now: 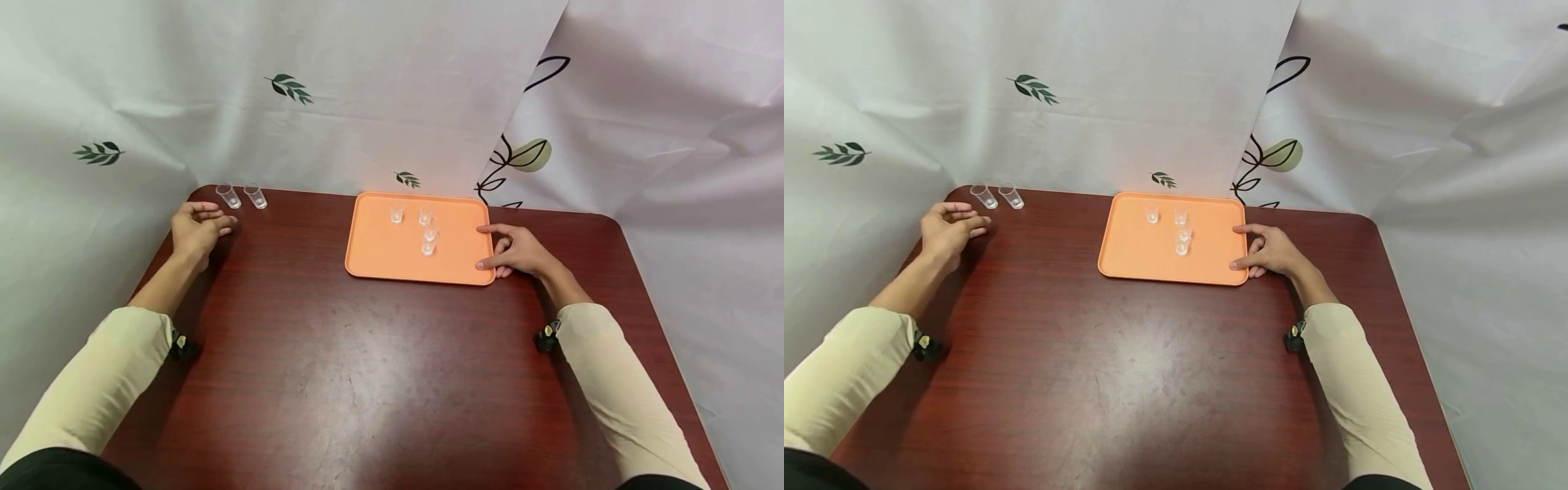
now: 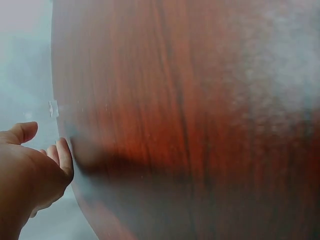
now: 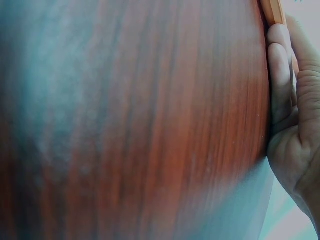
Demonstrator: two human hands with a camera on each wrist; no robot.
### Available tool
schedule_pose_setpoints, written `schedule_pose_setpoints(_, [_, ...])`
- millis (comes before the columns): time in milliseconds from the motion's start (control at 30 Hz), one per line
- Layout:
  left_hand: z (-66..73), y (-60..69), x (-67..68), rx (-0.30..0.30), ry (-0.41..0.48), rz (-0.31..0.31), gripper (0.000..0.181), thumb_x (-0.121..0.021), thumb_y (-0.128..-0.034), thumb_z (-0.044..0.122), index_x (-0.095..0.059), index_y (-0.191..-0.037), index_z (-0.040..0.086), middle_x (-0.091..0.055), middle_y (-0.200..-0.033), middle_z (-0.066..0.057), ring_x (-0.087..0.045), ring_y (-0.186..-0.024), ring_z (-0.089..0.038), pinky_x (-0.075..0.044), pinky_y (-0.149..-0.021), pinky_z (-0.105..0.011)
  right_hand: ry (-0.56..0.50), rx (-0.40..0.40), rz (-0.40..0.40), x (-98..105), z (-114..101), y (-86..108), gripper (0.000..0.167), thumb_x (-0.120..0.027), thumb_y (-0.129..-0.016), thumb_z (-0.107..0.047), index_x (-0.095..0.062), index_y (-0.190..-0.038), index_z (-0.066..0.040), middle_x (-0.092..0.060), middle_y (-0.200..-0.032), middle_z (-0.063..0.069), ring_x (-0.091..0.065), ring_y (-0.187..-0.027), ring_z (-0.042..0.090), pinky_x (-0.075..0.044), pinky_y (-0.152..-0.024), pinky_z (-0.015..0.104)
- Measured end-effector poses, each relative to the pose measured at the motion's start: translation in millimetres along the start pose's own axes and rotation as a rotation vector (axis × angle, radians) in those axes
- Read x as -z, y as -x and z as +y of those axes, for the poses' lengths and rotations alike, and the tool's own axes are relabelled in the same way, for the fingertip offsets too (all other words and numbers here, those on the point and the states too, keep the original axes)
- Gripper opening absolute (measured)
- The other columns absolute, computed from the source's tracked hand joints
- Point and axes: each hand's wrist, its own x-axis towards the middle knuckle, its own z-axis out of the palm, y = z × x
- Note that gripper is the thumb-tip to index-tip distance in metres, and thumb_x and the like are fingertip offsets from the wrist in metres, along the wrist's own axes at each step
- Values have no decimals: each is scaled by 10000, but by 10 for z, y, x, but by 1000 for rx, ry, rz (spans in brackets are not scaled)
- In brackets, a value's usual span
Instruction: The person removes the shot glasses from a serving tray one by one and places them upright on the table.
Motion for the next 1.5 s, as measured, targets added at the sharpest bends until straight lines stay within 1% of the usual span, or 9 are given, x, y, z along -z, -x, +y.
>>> schedule_pose_setpoints(100, [-13, 46, -41, -10, 25, -21, 428, -809, -904, -173, -584, -1126, 116, -650, -1010, 17, -689, -815, -25, -667, -690, -155, 2, -3, 2, 2, -1, -3, 909, -1016, -841, -88, -571, -1633, -105, -682, -674, -7, -687, -482, 104, -651, -500, 316])
schedule_pose_setpoints(400, [-37, 149, -184, -43, 0, -68, 414, -805, -901, -181, -613, -1105, 125, -701, -964, 47, -707, -803, -1, -664, -687, -149, 4, -14, 5, 3, -6, -5, 912, -1015, -840, -82, -565, -1634, -97, -660, -660, -22, -677, -476, 92, -649, -501, 305])
schedule_pose_setpoints(633, [-62, 215, -301, -70, 32, -144, 364, -789, -915, -191, -619, -1105, 68, -727, -888, 67, -751, -738, -8, -673, -672, -173, -22, -13, 9, -8, -6, -19, 911, -1002, -845, -48, -558, -1640, -81, -650, -656, -20, -678, -472, 95, -644, -489, 308])
schedule_pose_setpoints(800, [-85, 251, -400, -87, 15, -190, 323, -777, -930, -167, -616, -1144, 13, -722, -880, 69, -766, -736, -8, -673, -661, -181, -29, -14, 11, -8, -1, -24, 916, -1005, -839, -43, -558, -1638, -80, -644, -657, -22, -682, -474, 96, -648, -493, 311])
schedule_pose_setpoints(933, [-100, 287, -486, -95, 9, -222, 313, -767, -940, -164, -617, -1150, 14, -719, -899, 54, -783, -742, -11, -676, -671, -186, -30, -19, 11, -5, 5, -20, 919, -1006, -839, -45, -558, -1640, -84, -639, -658, -23, -684, -475, 98, -654, -500, 317])
schedule_pose_setpoints(1067, [-112, 346, -595, -96, -13, -261, 303, -771, -951, -149, -623, -1145, 30, -714, -931, 33, -793, -768, -14, -680, -691, -188, -33, -21, 10, -5, 8, -18, 915, -1006, -838, -43, -562, -1636, -91, -638, -657, -28, -683, -476, 93, -655, -502, 315])
schedule_pose_setpoints(1200, [-120, 405, -732, -97, -40, -299, 293, -785, -953, -136, -620, -1175, -39, -712, -922, 45, -772, -779, -11, -677, -700, -179, -36, -19, 10, -6, 0, -12, 915, -1005, -838, -39, -560, -1637, -88, -638, -654, -31, -681, -475, 90, -652, -501, 309])
schedule_pose_setpoints(1300, [-120, 455, -828, -107, -67, -328, 286, -789, -959, -125, -623, -1180, -51, -710, -934, 49, -758, -786, -6, -670, -701, -168, -36, -14, 8, -12, -2, -6, 911, -1004, -839, -38, -562, -1634, -82, -642, -654, -28, -682, -477, 89, -651, -500, 308])
schedule_pose_setpoints(1500, [-92, 562, -994, -131, -137, -375, 283, -816, -965, -79, -637, -1155, 30, -692, -1014, 11, -746, -790, -2, -672, -718, -173, -33, -9, 5, -9, -7, 5, 907, -1003, -841, -40, -565, -1634, -83, -646, -660, -24, -684, -481, 90, -651, -501, 308])
